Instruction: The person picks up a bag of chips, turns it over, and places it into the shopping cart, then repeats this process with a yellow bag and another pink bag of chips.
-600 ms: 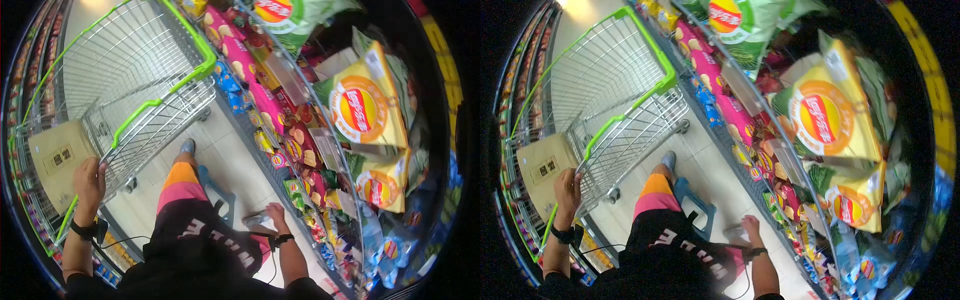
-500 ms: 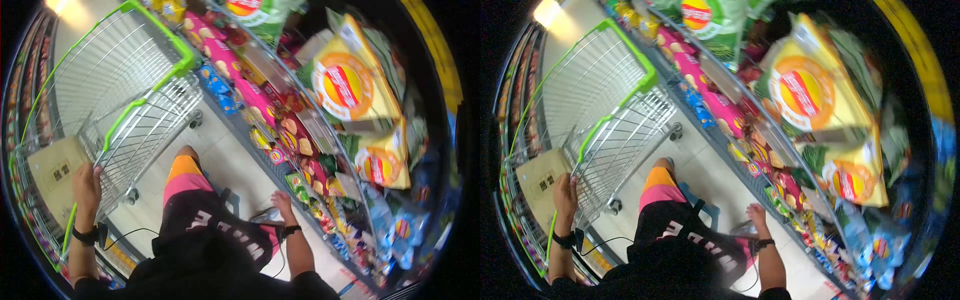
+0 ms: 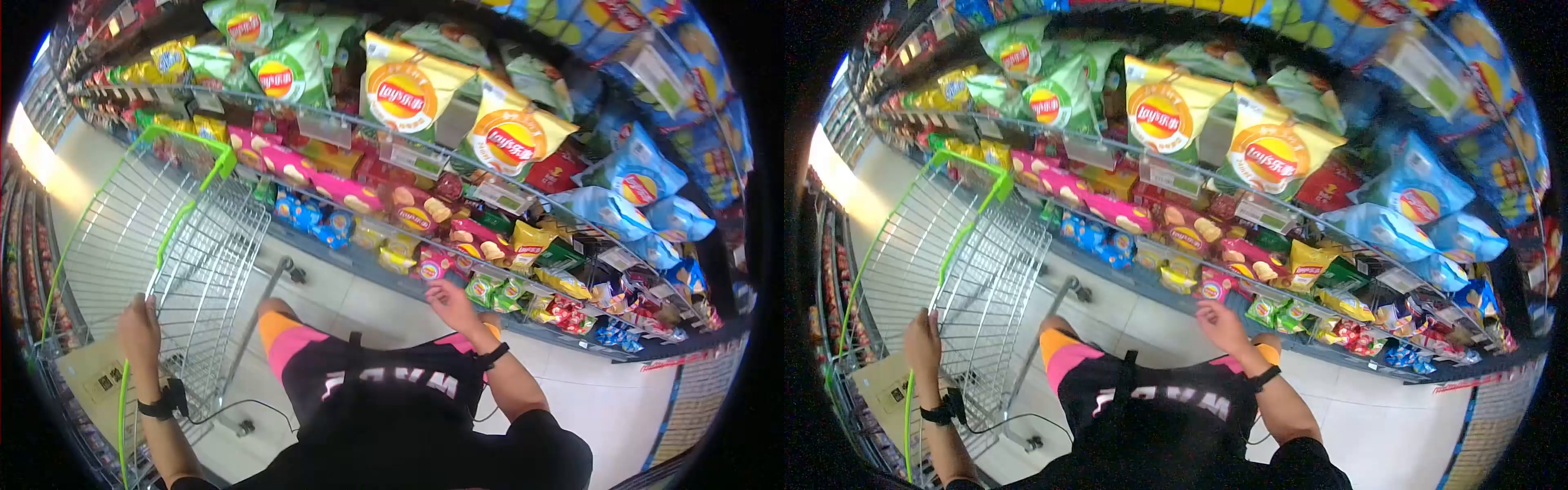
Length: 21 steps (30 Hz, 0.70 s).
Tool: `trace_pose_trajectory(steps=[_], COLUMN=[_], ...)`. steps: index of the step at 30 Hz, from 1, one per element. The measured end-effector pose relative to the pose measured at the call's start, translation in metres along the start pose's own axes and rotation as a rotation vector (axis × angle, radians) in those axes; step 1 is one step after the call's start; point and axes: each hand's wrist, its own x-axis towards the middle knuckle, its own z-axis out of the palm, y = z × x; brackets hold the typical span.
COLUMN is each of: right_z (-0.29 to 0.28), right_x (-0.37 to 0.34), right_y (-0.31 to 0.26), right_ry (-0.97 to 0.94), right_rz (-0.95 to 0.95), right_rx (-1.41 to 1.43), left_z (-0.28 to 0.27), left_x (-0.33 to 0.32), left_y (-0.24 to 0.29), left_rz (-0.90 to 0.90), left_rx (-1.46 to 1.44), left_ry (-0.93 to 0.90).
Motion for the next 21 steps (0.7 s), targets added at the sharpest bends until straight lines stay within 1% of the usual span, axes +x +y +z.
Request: trace_pose_trajectory(steps=[1, 2, 3, 5, 7, 9, 10, 11, 13, 14, 15, 16, 17, 18, 21], right_z=[-0.012, -0.027, -0.04, -0.076, -0.104, -0.119, -0.123, -0.124, -0.124, -0.13, -0.126, -0.123, -0.121, -0.122, -0.135], right_x=[-0.001, -0.004, -0.003, 0.007, 0.015, 0.019, 0.02, 0.02, 0.015, 0.018, 0.019, 0.019, 0.019, 0.021, 0.021], right_y=[-0.017, -0.037, -0.054, -0.06, -0.073, -0.077, -0.075, -0.068, -0.042, -0.027, -0.024, -0.027, -0.027, -0.02, -0.016], right_ry=[0.05, 0.208, 0.351, 0.602, 0.696, 0.636, 0.601, 0.509, 0.329, 0.337, 0.37, 0.408, 0.45, 0.473, 0.434], right_rz=[-0.071, -0.152, -0.224, -0.476, -0.509, -0.542, -0.563, -0.413, -0.096, -0.172, -0.186, -0.194, -0.203, -0.189, -0.152], right_rx=[-0.079, -0.152, -0.221, -0.328, -0.507, -0.81, -0.954, -0.756, -0.362, -0.526, -0.49, -0.456, -0.423, -0.387, -0.378], left_z=[0.001, 0.003, 0.003, 0.001, -0.01, -0.001, -0.004, -0.009, 0.011, 0.026, 0.041, 0.054, 0.065, 0.078, 0.074], left_x=[0.001, -0.007, -0.013, -0.011, -0.014, -0.015, -0.015, -0.013, -0.014, -0.022, -0.031, -0.042, -0.049, -0.054, -0.063], left_y=[0.001, 0.003, 0.005, 0.014, 0.027, 0.021, 0.03, 0.045, 0.068, 0.087, 0.111, 0.14, 0.166, 0.188, 0.258], left_rz=[0.002, -0.005, -0.001, -0.013, -0.079, -0.021, -0.008, 0.006, 0.207, 0.236, 0.268, 0.284, 0.388, 0.554, 0.7], left_rx=[-0.008, -0.024, -0.026, -0.029, 0.005, -0.073, -0.179, -0.28, -0.517, -0.625, -0.735, -0.923, -1.063, -1.115, -1.219], left_ry=[0.017, 0.016, 0.051, 0.115, 0.082, 0.189, 0.245, 0.31, 0.533, 0.456, 0.375, 0.215, 0.126, 0.075, -0.034])
